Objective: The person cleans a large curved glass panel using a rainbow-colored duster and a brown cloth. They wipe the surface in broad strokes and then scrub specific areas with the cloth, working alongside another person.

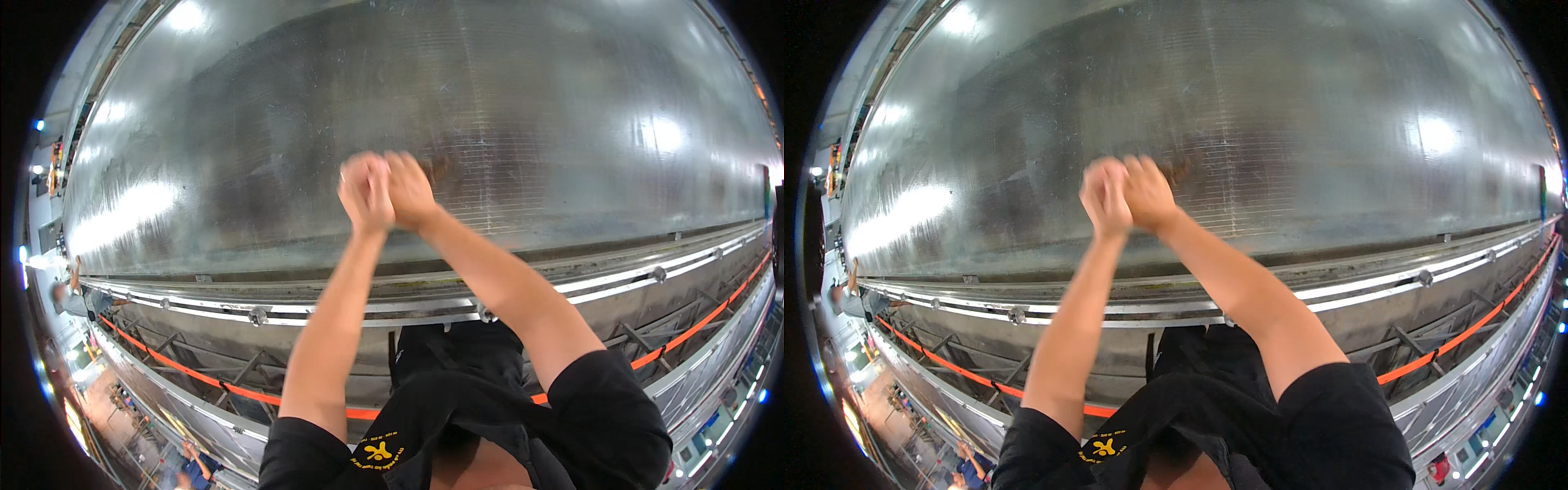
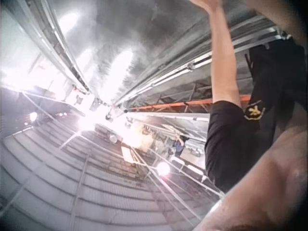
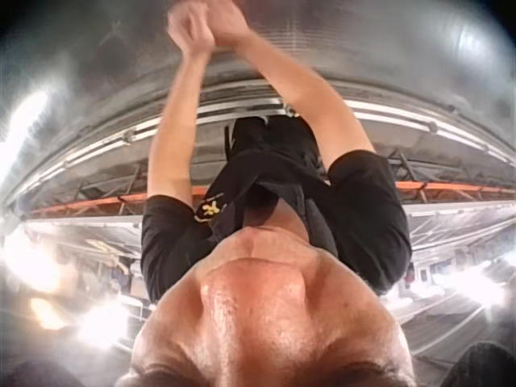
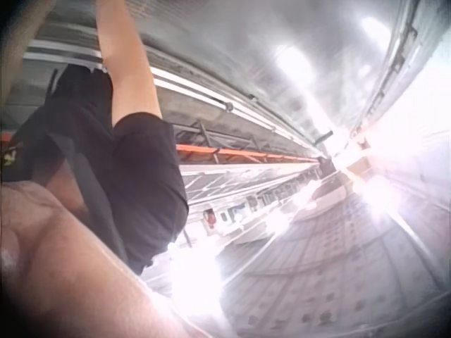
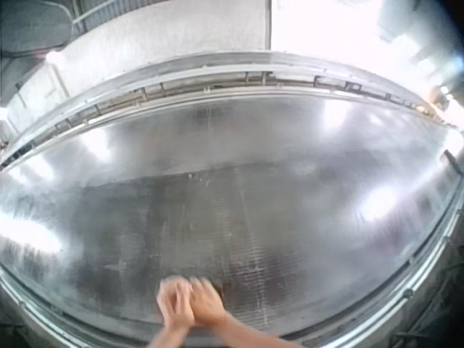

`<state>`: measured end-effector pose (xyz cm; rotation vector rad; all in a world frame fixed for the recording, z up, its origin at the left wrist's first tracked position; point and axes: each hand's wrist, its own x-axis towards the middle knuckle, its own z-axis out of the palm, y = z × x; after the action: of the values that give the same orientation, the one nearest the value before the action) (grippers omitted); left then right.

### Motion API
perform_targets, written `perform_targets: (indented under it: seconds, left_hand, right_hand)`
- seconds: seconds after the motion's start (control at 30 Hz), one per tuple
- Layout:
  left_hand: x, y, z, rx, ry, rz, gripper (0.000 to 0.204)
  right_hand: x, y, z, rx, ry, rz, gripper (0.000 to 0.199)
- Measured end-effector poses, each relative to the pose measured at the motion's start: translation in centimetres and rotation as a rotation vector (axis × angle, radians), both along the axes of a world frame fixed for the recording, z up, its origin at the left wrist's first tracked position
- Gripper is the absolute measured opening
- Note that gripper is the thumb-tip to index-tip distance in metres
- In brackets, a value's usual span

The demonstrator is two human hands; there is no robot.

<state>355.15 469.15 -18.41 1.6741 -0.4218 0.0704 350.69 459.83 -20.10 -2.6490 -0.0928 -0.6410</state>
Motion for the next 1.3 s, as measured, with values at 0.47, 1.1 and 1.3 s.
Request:
perform_targets:
  seconds: [0.47, 1.1, 1.3]
  left_hand:
    - [14.9, -18.5, 1.3, 0.17, 0.008, -0.139, 0.031]
    - [-13.0, -8.5, 3.3, 0.189, -0.15, -0.164, 0.007]
    - [-4.6, -14.0, 2.4, 0.193, -0.138, -0.145, 0.014]
  right_hand:
    - [13.3, -17.8, 2.8, 0.172, 0.321, -0.149, 0.035]
    - [-15.4, -8.2, 2.5, 0.105, 0.254, -0.111, 0.026]
    - [-6.4, -13.7, 2.1, 0.297, 0.22, -0.133, 0.027]
